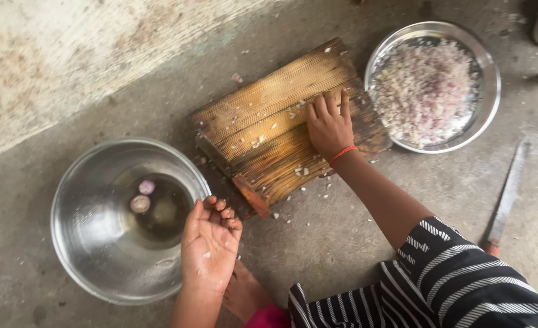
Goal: The person sits on the floor and chops onions on a wooden cutting board using a knife. They transfer the chopped onions into a metal bowl and continue chopping additional onions from a separate bowl of water.
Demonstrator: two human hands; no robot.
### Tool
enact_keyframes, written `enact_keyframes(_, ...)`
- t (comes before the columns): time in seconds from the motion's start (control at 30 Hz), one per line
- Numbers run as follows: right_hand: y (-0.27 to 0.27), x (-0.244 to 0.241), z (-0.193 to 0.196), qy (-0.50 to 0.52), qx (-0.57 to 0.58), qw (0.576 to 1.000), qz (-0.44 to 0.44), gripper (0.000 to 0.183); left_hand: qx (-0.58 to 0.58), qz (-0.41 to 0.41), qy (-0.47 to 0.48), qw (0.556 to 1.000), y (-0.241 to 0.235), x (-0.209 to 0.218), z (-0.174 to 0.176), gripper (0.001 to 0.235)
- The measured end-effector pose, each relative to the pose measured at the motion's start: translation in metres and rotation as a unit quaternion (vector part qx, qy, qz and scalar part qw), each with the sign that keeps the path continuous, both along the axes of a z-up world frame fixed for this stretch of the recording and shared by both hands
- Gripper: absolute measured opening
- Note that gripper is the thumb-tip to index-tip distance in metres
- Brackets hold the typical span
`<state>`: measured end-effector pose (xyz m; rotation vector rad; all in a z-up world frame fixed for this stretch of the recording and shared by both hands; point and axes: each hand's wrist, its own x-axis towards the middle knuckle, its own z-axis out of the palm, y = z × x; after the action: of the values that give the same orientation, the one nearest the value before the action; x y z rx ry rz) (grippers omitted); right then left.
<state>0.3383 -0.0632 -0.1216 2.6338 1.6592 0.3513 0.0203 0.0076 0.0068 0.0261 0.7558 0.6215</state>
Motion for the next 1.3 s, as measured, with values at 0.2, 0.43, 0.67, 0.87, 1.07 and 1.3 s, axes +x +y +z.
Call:
enact_keyframes(0.2,-0.051,0.09,-0.025,0.095,0.019,0.995,-0.029,0.031,-0.006,-0.005,0.01,1.0,-0.001,-0.008,-0.002,0.019)
enact_keyframes(0.43,-0.151,0.23,-0.013,-0.117,-0.001,0.985,-0.129,0.017,0.002,0.002,0.03,1.0,0.004,-0.022,-0.009,0.019)
enact_keyframes(0.67,-0.085,0.096,0.0,0.079,0.11,0.991,-0.004,0.021,0.01,0.0,0.043,0.999,0.008,-0.013,-0.01,0.019)
enact_keyframes(0.87,-0.022,-0.058,0.016,0.099,-0.031,0.952,0.287,0.023,0.043,-0.016,0.018,0.999,0.027,0.006,-0.003,0.018)
enact_keyframes(1.07,-0.037,0.003,-0.004,0.276,-0.282,0.918,0.034,0.022,0.066,-0.024,0.023,0.997,0.04,0.001,-0.012,0.019)
enact_keyframes(1.3,-0.111,0.159,0.017,-0.134,-0.04,0.989,-0.056,0.021,0.17,-0.102,0.11,0.974,0.084,0.029,-0.039,0.025)
